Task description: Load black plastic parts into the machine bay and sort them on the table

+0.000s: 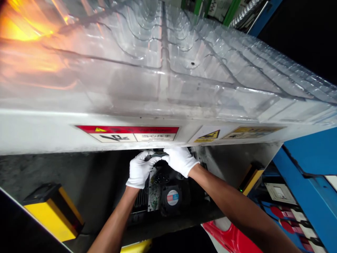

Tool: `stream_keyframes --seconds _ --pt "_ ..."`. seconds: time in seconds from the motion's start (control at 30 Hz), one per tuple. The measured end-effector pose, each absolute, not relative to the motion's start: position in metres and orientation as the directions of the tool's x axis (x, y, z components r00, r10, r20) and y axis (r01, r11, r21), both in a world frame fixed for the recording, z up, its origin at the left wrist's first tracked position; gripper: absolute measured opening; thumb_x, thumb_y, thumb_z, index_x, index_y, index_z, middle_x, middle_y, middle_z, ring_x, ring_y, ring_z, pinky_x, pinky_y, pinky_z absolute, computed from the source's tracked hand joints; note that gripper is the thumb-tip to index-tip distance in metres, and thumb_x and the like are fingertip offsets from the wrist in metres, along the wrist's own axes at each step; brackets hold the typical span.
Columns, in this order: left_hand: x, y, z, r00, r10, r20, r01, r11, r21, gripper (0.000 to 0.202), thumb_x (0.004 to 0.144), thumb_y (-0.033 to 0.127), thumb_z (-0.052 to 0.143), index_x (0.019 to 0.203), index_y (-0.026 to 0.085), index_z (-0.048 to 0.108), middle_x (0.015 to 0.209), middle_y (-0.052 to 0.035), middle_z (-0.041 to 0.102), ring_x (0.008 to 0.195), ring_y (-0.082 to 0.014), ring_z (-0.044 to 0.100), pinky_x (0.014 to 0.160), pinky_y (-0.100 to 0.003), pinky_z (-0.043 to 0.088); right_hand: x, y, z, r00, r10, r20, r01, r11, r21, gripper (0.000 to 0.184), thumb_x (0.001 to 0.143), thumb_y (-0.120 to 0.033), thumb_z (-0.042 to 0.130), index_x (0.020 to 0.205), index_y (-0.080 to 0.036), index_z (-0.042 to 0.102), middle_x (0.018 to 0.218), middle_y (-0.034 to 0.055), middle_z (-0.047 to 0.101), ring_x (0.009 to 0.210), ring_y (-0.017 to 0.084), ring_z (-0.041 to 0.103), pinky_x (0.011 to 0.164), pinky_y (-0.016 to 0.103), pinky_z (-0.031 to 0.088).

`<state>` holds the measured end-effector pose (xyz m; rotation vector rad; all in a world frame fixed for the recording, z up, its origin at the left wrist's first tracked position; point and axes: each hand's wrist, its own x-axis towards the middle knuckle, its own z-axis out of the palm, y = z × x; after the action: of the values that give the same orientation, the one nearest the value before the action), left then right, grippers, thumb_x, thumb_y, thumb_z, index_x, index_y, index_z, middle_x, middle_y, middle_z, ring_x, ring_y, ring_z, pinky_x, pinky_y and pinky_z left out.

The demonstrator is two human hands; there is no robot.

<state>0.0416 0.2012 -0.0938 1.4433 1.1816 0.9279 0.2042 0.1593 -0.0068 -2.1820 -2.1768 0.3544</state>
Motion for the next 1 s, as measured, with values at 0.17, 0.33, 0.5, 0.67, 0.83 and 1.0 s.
stream_keyframes --seconds 0.17,0.33,0.5,0.67,0.83,1.0 --pt "0.042 0.204 -0.096 0.194 0.973 -0.124 0.220 0.080 0.972 0.029 0.061 0.044 0.083 0.077 0.025 0.068 0.072 0.0011 0.068 0.069 -0.0197 0.060 0.067 -0.030 0.046 0.201 0.166 -0.007 0.042 0.988 -0.146 0.973 -0.074 -0.221 0.029 0.091 -0.046 0.058 0.110 -0.029 0.072 0.107 0.0024 0.075 0.101 0.021 0.066 0.086 0.028 0.047" --pt "0.048 0.208 -0.088 0.084 0.975 -0.206 0.320 0.169 0.932 0.041 0.051 0.050 0.087 0.071 0.025 0.062 0.069 0.0004 0.067 0.064 -0.0213 0.060 0.063 -0.032 0.042 0.198 0.172 -0.017 0.116 0.983 -0.142 0.971 -0.143 -0.194 0.028 0.090 -0.043 0.059 0.108 -0.026 0.074 0.101 0.0067 0.076 0.097 0.024 0.067 0.087 0.032 0.047" --pt "0.047 0.206 -0.084 0.110 0.970 -0.215 0.247 0.183 0.952 0.041 0.056 0.044 0.086 0.071 0.025 0.053 0.070 0.0030 0.065 0.064 -0.0167 0.055 0.064 -0.028 0.042 0.201 0.169 -0.015 0.095 0.990 -0.104 0.975 -0.114 -0.192 0.028 0.091 -0.045 0.059 0.099 -0.024 0.074 0.102 0.0064 0.075 0.098 0.022 0.066 0.088 0.029 0.044" --pt "0.031 0.193 -0.080 0.170 0.966 -0.193 0.113 0.176 0.978 0.034 0.064 0.035 0.079 0.072 0.024 0.048 0.065 0.0067 0.051 0.062 -0.0127 0.047 0.062 -0.024 0.041 0.206 0.157 0.001 0.112 0.989 -0.096 0.978 -0.127 -0.166 0.034 0.072 -0.049 0.078 0.094 -0.025 0.071 0.087 0.0006 0.075 0.077 0.018 0.066 0.066 0.027 0.040" --pt "0.038 0.193 -0.092 0.138 0.968 -0.212 0.094 0.200 0.975 0.044 0.060 0.039 0.083 0.062 0.022 0.043 0.059 0.0075 0.045 0.059 -0.0116 0.039 0.057 -0.024 0.035 0.206 0.160 -0.001 0.188 0.977 -0.099 0.976 -0.198 -0.094 0.038 0.078 -0.061 0.067 0.079 -0.024 0.069 0.074 0.0014 0.071 0.068 0.018 0.062 0.057 0.029 0.032" --pt "0.054 0.203 -0.100 0.120 0.962 -0.244 0.033 0.242 0.970 0.048 0.054 0.035 0.086 0.059 0.022 0.041 0.054 0.0091 0.040 0.056 -0.0101 0.036 0.056 -0.024 0.035 0.204 0.170 -0.006 0.200 0.972 -0.126 0.974 -0.212 -0.086 0.041 0.084 -0.063 0.060 0.073 -0.024 0.068 0.073 0.0008 0.071 0.073 0.016 0.063 0.062 0.026 0.035"
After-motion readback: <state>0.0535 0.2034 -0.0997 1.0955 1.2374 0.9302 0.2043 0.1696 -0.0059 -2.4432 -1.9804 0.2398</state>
